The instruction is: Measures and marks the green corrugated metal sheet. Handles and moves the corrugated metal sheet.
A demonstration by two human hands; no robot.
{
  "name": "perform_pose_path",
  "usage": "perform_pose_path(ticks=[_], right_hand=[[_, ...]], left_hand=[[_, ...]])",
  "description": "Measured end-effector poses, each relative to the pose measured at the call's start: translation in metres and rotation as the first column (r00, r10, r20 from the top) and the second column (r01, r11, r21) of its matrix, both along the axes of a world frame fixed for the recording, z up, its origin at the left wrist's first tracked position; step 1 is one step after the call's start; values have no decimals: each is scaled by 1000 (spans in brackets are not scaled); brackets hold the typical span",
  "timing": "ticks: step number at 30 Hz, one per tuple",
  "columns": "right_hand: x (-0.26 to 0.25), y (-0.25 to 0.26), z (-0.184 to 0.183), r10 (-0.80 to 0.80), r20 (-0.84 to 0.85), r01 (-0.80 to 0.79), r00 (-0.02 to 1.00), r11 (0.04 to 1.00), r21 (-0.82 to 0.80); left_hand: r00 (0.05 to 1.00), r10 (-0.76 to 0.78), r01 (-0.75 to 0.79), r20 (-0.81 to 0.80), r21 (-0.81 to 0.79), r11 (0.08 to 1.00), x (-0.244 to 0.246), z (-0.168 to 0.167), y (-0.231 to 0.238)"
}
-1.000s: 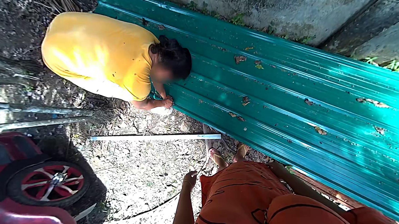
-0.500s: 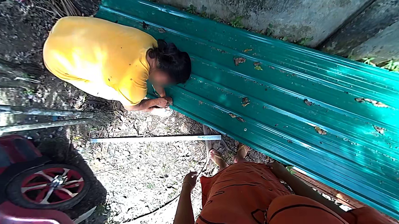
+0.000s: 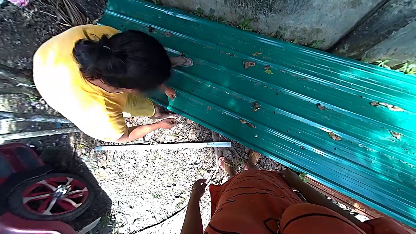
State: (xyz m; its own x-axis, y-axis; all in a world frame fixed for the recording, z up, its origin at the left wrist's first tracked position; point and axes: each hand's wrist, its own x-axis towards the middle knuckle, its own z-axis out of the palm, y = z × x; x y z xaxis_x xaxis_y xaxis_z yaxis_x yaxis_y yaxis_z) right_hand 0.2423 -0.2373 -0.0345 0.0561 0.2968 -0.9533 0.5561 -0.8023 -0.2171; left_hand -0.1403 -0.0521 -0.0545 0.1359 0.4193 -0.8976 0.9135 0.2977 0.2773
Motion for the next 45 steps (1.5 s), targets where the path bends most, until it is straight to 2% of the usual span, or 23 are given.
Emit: perform_pose_path(ticks=[18,26,31,33,36,39,42,45], right_hand=[[-11,-9,-4,-49,21,48,999,999,3],[-32,-6,-9,-79,45,79,996,997,-4],[-48,13,-5,-34,82,31,996,999,35],[-52,24,-9,-59,125,50,990,996,79],[-57,41,-16,-120,166,98,979,986,135],[-59,46,-50,-90,156,62,984,982,177],[-58,67,-84,-9,156,-14,988,989,148],[-66,128,-73,182,141,-191,973,980,48]], left_hand=[[998,-58,58,14,4,998,-7,-6,9],[999,-31,31,30,-1,1000,-26,-14,21],[998,33,-34,53,34,999,-57,-9,29],[985,157,-160,75,44,986,-71,-4,38],[868,477,-486,136,39,873,-97,-5,57],[656,733,-751,180,52,659,-119,-2,90],[498,817,-863,290,74,500,-126,10,137],[368,836,-924,408,58,379,-126,18,186]])
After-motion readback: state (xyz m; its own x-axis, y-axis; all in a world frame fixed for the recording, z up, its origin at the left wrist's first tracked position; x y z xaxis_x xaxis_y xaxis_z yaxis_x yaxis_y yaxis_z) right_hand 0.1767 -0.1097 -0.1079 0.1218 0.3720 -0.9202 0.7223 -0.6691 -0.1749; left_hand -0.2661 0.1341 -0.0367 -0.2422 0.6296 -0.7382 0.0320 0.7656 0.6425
